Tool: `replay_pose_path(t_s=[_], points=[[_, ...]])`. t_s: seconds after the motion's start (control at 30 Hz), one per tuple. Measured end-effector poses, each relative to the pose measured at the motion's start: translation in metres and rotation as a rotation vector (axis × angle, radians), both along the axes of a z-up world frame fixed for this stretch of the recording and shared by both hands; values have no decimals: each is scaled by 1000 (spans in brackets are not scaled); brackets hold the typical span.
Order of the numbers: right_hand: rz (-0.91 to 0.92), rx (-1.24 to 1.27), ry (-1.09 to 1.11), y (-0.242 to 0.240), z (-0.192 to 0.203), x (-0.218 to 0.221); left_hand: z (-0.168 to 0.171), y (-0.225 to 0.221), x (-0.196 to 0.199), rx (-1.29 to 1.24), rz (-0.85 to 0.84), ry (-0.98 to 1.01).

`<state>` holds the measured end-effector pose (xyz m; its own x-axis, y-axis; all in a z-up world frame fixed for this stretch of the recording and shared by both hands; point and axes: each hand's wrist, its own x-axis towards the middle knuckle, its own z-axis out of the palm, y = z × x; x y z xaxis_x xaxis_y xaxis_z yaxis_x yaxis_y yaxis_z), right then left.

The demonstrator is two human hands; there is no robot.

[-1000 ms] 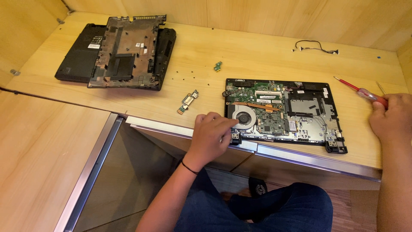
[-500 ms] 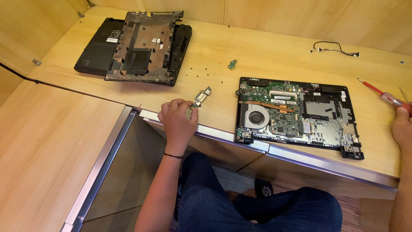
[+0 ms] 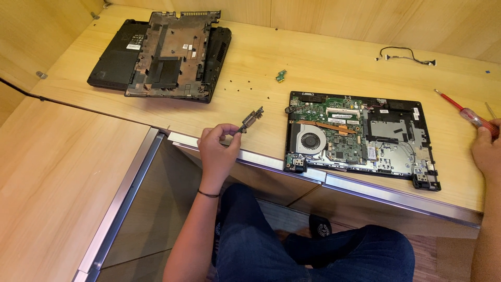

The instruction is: Positioning internal hardware components and connecting ribbon cables inside a laptop chassis during a repair.

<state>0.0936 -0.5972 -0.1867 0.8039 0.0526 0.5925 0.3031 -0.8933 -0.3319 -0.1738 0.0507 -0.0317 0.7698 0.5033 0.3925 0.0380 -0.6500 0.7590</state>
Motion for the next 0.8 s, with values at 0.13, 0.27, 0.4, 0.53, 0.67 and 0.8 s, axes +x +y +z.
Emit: replay_pose_path(t_s=[0.13, 0.27, 0.4, 0.53, 0.67, 0.8], points=[[109, -175, -172, 45, 52, -38, 31, -24, -24, -464, -223, -113], [143, -198, -227, 74, 90, -67, 41, -45, -42, -631, -318, -140], [68, -365, -335, 98, 112, -84, 45, -59, -51, -723, -397, -166], [177, -295, -405, 167, 161, -132, 42, -71, -57, -741, -428, -183], [336, -160, -423, 259, 216, -212, 44, -87, -64, -681, -415, -210], [478, -158, -464, 321, 233, -270, 50, -102, -70, -613, -456, -292]])
